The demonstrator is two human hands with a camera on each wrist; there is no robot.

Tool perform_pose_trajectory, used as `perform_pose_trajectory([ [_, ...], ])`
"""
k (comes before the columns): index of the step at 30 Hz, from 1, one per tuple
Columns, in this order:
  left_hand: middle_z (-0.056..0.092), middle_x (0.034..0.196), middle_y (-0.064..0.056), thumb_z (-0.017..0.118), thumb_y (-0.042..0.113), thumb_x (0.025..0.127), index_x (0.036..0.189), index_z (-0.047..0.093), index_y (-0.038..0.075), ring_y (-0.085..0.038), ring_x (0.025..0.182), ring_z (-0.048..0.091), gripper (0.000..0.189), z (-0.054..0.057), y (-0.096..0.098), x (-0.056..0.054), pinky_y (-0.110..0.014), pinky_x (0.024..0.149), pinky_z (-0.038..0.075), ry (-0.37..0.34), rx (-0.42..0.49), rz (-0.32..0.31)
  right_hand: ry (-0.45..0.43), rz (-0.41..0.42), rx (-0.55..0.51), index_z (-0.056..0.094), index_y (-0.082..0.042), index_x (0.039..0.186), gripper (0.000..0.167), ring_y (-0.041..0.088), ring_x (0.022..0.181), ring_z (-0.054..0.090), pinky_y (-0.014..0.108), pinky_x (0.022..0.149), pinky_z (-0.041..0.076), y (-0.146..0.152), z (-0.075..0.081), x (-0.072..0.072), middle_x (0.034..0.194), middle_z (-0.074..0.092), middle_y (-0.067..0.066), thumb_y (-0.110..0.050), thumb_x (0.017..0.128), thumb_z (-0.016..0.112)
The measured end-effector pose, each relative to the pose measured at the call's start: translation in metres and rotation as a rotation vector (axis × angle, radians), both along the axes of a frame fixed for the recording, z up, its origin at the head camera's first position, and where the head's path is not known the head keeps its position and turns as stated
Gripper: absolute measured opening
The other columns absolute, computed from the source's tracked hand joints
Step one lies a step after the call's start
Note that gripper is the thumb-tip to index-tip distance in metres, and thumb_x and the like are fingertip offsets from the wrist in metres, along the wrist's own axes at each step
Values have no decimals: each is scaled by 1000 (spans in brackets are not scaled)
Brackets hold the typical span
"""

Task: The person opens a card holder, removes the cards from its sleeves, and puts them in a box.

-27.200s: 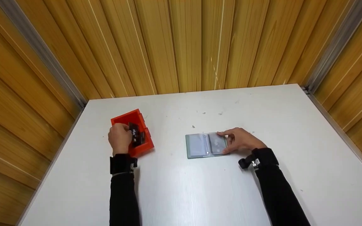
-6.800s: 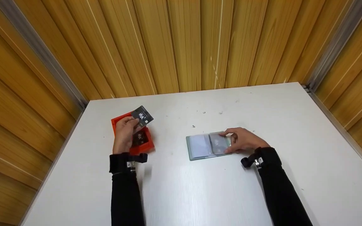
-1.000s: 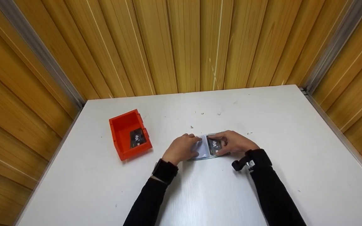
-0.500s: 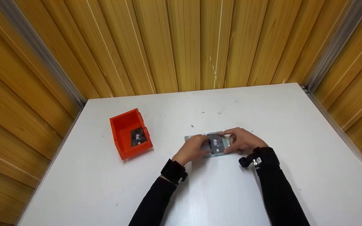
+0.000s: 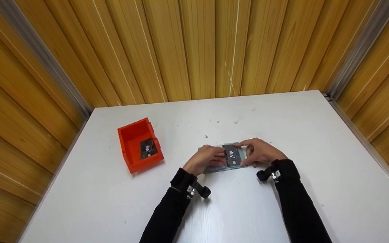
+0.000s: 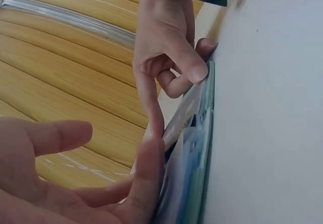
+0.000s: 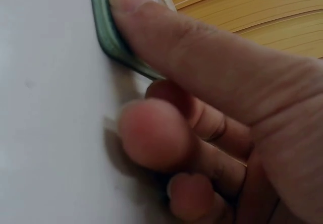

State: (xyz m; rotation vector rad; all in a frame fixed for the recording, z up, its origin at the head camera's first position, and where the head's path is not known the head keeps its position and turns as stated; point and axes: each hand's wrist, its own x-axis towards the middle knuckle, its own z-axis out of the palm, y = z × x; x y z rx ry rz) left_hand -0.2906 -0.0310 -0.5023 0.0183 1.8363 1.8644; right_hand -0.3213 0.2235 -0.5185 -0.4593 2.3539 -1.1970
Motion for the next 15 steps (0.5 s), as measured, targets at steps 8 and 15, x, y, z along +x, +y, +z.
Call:
perform_pose_trajectory([
  [8, 68, 74, -7, 61, 15, 101, 98, 71, -7, -10, 58, 64, 24, -7, 11, 2, -22, 59, 58, 134, -217, 28, -8, 10, -13, 59, -20, 148, 80, 14, 48, 56, 24, 48, 47, -1, -2, 0, 66, 59, 2, -11, 75, 93],
  [15, 67, 79, -7, 60, 10, 102, 101, 66, -5, -11, 62, 65, 17, -11, 21, 2, -24, 63, 61, 117, -234, 68, -10, 16, -20, 60, -21, 147, 79, 13, 49, 56, 24, 49, 48, 1, -2, 2, 64, 60, 1, -12, 75, 92],
])
